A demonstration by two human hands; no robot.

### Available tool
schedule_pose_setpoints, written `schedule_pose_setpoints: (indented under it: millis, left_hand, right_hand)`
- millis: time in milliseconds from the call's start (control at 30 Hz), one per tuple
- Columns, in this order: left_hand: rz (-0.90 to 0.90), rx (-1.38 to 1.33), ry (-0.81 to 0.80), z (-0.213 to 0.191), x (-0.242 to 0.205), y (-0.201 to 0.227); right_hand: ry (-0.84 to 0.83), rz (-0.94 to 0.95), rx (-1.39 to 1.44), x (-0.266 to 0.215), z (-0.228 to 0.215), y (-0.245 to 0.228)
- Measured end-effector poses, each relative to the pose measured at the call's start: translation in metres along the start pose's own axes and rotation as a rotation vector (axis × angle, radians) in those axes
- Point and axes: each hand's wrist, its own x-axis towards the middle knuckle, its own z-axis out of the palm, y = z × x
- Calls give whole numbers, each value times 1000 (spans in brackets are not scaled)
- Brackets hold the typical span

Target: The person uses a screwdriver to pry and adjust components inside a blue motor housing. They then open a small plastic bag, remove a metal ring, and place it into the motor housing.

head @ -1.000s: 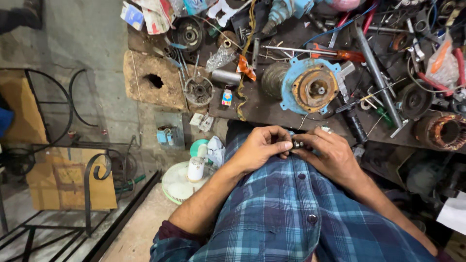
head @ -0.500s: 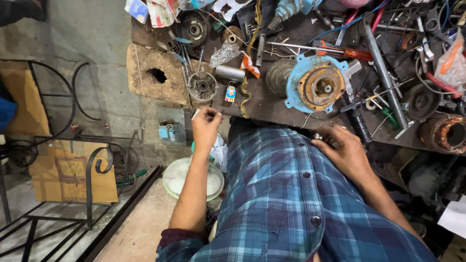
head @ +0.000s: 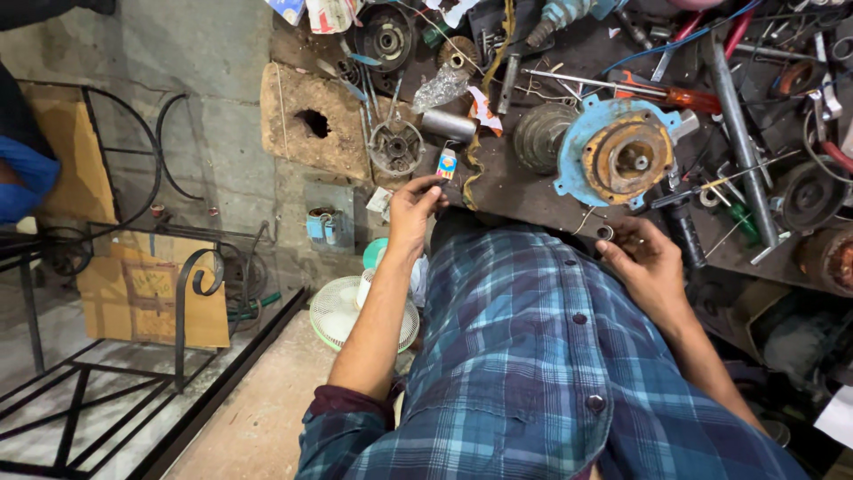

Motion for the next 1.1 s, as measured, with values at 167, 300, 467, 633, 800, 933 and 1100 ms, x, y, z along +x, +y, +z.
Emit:
schedule_pose_setpoints:
  millis: [167, 300, 467, 633, 800, 933, 1100]
  left_hand:
    - [-23, -129, -25, 8, 6, 4]
    - [40, -130, -51, 8, 14, 14]
    - [105, 18, -7, 7, 19, 22]
    - [193, 56, -30, 14, 40, 40]
    - [315, 210, 19, 34, 75, 76]
    - [579, 774, 97, 45, 91, 110]
    - [718, 1335, 66, 56, 100, 115]
  right_hand:
    - [-3, -88, 66, 8, 5, 7]
    - [-25, -114, 83, 12, 8, 0]
    - [-23, -96, 113, 15, 9, -5]
    - [-18, -134, 122, 17, 11, 0]
    - [9, -111, 157, 17, 10, 9]
    - [39, -91, 111, 13, 8, 17]
    - [73, -62, 143, 7, 3, 31]
